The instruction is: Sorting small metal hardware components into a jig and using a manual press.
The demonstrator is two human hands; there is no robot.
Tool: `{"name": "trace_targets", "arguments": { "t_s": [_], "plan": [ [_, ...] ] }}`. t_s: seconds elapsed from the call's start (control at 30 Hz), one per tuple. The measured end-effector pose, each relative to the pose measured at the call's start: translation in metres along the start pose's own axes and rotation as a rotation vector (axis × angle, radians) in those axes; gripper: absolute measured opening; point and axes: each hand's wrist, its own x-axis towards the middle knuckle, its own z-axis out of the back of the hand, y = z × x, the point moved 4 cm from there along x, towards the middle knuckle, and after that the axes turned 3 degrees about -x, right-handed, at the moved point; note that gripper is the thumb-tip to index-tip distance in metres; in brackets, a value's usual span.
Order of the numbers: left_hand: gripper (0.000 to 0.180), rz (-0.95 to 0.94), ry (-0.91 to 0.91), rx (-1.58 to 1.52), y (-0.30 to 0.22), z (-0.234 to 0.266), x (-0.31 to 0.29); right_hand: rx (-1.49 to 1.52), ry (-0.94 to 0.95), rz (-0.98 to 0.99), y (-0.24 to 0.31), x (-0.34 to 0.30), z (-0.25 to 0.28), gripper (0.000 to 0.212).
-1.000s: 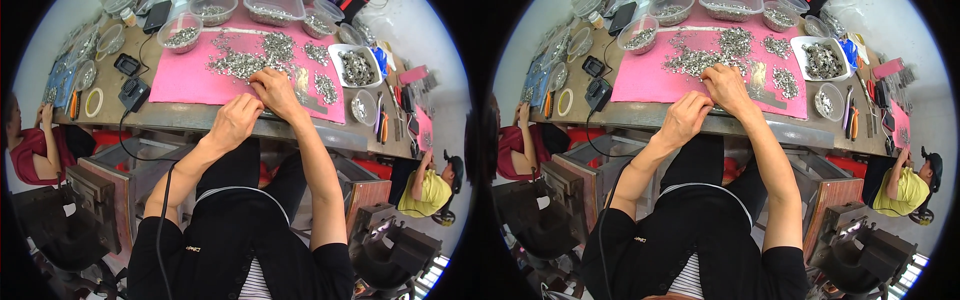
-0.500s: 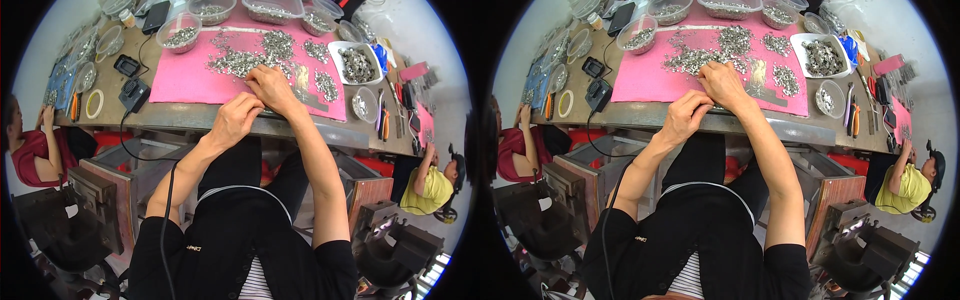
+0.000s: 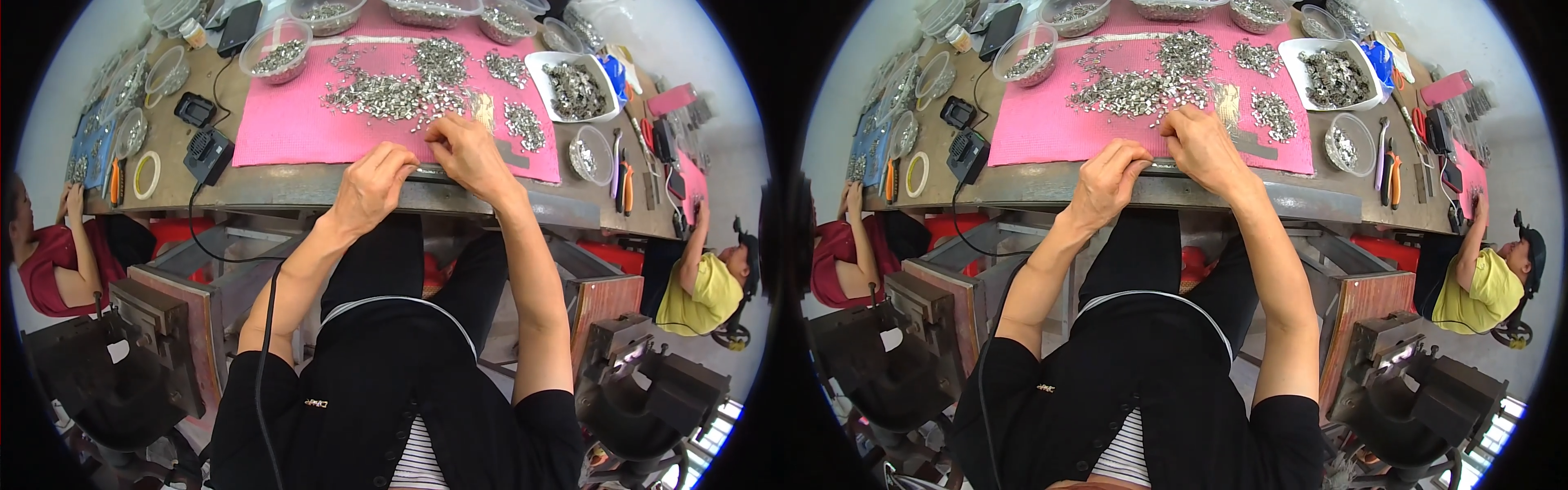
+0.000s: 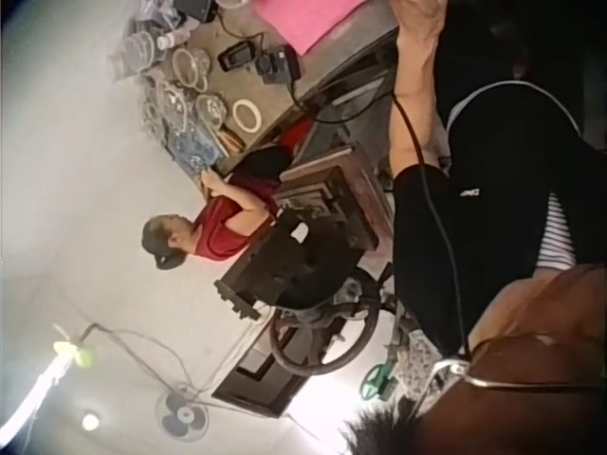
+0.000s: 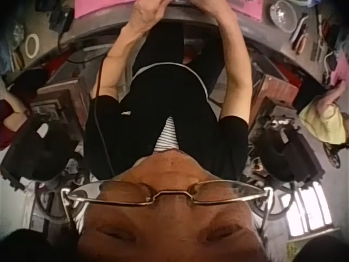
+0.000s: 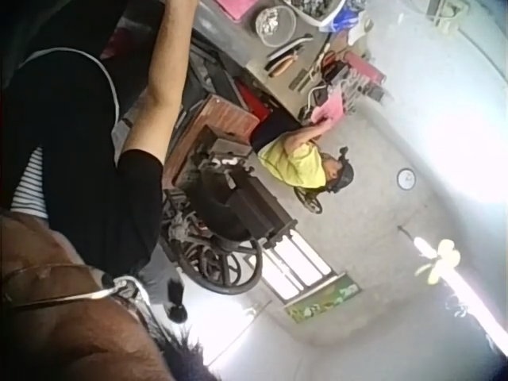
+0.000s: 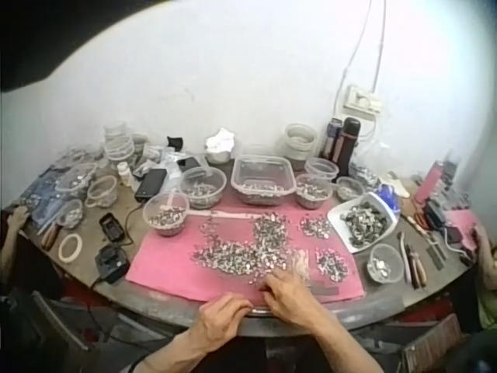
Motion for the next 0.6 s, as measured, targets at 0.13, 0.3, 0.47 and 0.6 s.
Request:
{"name": "trace_targets", "arguments": {
  "t_s": [0.13,0.3,0.47,0.6],
  "plan": [
    [0.015,-0.082,0.018,0.066,-0.004,-0.001,0.003,-0.037,0.007,0.031,-0.003,-0.004,-0.003,0.011],
    [0.015,-0.073,0.080,0.147,-0.009,0.001,0.005,0.025,0.049,0.011,-0.004,0.001,-0.008,0.013],
    [0.018,-0.075,0.020,0.152,-0.006,0.000,-0.003,0.137,0.066,-0.151,-0.011,-0.001,-0.012,0.011],
    [0.028,-0.125,-0.012,0.181,-0.005,0.001,-0.012,0.080,0.055,-0.162,-0.008,-0.003,-0.012,0.010]
  ]
}}
